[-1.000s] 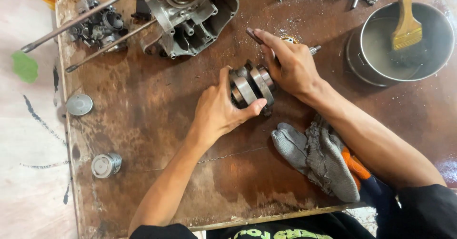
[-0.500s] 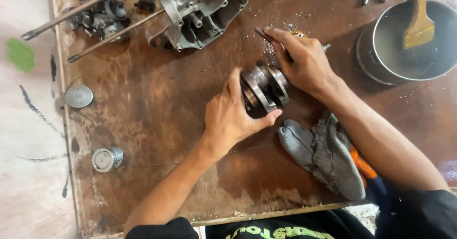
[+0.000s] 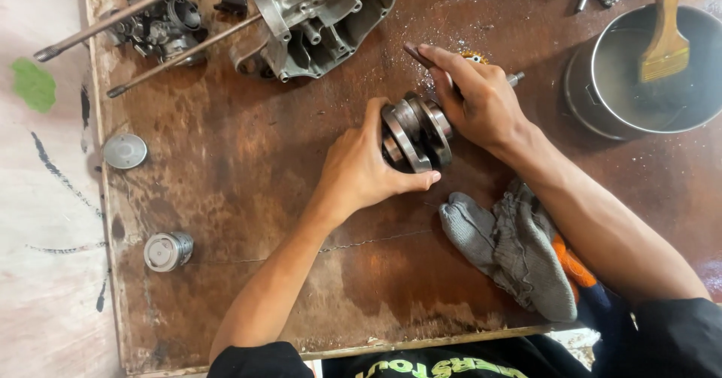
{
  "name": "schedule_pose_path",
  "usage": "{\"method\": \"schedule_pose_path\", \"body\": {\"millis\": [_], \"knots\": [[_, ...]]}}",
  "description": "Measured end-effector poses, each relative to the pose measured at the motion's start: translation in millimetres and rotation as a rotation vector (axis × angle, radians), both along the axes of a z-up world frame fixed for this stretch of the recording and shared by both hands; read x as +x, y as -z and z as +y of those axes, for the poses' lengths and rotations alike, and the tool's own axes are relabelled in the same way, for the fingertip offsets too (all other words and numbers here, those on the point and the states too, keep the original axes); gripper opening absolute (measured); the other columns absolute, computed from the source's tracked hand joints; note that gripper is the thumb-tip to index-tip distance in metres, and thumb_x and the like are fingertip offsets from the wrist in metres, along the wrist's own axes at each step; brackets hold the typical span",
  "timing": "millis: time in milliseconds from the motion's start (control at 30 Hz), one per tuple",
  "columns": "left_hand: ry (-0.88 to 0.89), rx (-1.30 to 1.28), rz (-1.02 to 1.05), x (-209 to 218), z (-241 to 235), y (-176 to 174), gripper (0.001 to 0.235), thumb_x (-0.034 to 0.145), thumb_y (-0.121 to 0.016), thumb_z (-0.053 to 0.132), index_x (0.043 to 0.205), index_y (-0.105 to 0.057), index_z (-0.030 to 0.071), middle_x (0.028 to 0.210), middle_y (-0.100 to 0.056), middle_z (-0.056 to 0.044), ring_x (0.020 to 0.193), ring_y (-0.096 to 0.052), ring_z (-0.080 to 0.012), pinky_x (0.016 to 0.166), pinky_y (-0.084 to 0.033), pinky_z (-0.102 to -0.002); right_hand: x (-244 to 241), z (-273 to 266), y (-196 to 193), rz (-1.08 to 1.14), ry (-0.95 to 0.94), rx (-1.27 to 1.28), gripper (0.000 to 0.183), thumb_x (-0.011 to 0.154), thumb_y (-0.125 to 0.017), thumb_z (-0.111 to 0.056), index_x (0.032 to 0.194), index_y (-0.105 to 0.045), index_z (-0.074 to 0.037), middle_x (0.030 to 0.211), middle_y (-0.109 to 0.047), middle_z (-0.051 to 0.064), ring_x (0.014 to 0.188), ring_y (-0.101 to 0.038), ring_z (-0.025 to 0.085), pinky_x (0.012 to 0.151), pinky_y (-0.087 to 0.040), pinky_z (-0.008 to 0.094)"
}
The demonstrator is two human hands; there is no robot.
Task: The person cleans a motorcycle crankshaft with a brush dipped in liquid and wipes it with a cloth. They then fit a bearing ring onto the crankshaft, pressing and seating it by hand while using a small pry tool to help work the ring into place.
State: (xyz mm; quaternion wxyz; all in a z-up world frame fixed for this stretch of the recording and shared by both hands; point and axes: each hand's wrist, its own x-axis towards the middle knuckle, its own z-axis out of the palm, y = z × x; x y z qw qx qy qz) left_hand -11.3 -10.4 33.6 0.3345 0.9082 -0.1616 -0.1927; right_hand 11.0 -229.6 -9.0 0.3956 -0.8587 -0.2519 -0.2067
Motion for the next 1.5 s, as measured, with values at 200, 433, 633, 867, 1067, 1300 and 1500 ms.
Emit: {"method": "schedule_pose_path", "body": {"millis": [200,433,633,867,1067,1300,1500], "knots": [[-0.148,-0.276,-0.071,-35,-7,12,0.104,0.075,-0.079,0.065,0.14,-0.034,-0.002,0.116,-0.071,-0.023,0.094,-0.078,-0.0345,0.077,-0.066,-0.04,20,5,5,-0.11,0.018,-0.006,0.032,0.106,-0.063,0.004,0.138,-0.061,0.004,0.113,-0.073,0.025,0.09,-0.076,0.034,0.074,-0.06,0.039],[-0.172,0.111,0.242,-33,1,-37,0.091,0.085,-0.054,0.071,0.148,-0.033,0.009,0.123,-0.071,-0.02,0.098,-0.078,-0.0315,0.082,-0.067,-0.042,-20,2,-64,-0.13,0.185,-0.061,0.023,0.11,-0.062,0.002,0.133,-0.062,0.005,0.108,-0.074,0.021,0.09,-0.066,0.032,0.079,-0.054,0.042],[0.256,-0.145,-0.787,9,20,-21,0.112,0.061,-0.088,0.063,0.138,-0.046,-0.006,0.134,-0.057,-0.024,0.121,-0.06,-0.0354,0.1,-0.051,-0.05,-82,-6,-73,0.41,0.243,-0.026,0.033,0.108,-0.051,-0.009,0.14,-0.053,0.001,0.091,-0.068,0.011,0.087,-0.064,0.023,0.077,-0.053,0.039],[0.115,-0.259,-0.513,-6,0,5,0.072,0.069,-0.093,0.048,0.119,-0.062,0.005,0.111,-0.062,-0.01,0.101,-0.07,-0.0264,0.087,-0.06,-0.041,-79,-5,-46,0.891,0.153,0.653,0.04,0.107,-0.041,-0.015,0.146,-0.043,-0.004,0.109,-0.061,0.003,0.105,-0.063,0.014,0.094,-0.059,0.037],[-0.063,-0.119,-0.733,-26,-5,14,0.065,0.087,-0.078,0.065,0.095,-0.058,0.004,0.085,-0.06,-0.007,0.06,-0.063,-0.0188,0.049,-0.053,-0.033,-83,-6,-55,0.777,0.143,0.409,0.058,0.104,-0.059,-0.021,0.155,-0.038,-0.003,0.121,-0.061,0.014,0.105,-0.064,0.02,0.091,-0.057,0.04],[0.173,0.044,-1.004,-14,39,-6,0.091,0.075,-0.059,0.085,0.107,-0.062,0.0,0.092,-0.063,-0.01,0.074,-0.069,-0.024,0.071,-0.059,-0.04,-80,-11,-58,0.401,0.021,-0.105,0.112,0.07,-0.09,-0.039,0.151,-0.029,0.008,0.144,-0.049,0.031,0.135,-0.052,0.041,0.109,-0.046,0.047],[0.234,0.56,0.039,-3,33,-15,0.106,0.064,-0.061,0.094,0.115,-0.068,0.002,0.104,-0.078,-0.015,0.091,-0.077,-0.024,0.087,-0.062,-0.039,-66,-1,-30,0.419,0.04,-0.252,0.133,0.05,-0.097,-0.054,0.149,-0.031,0.006,0.137,-0.053,0.032,0.129,-0.051,0.047,0.108,-0.042,0.055]]}}
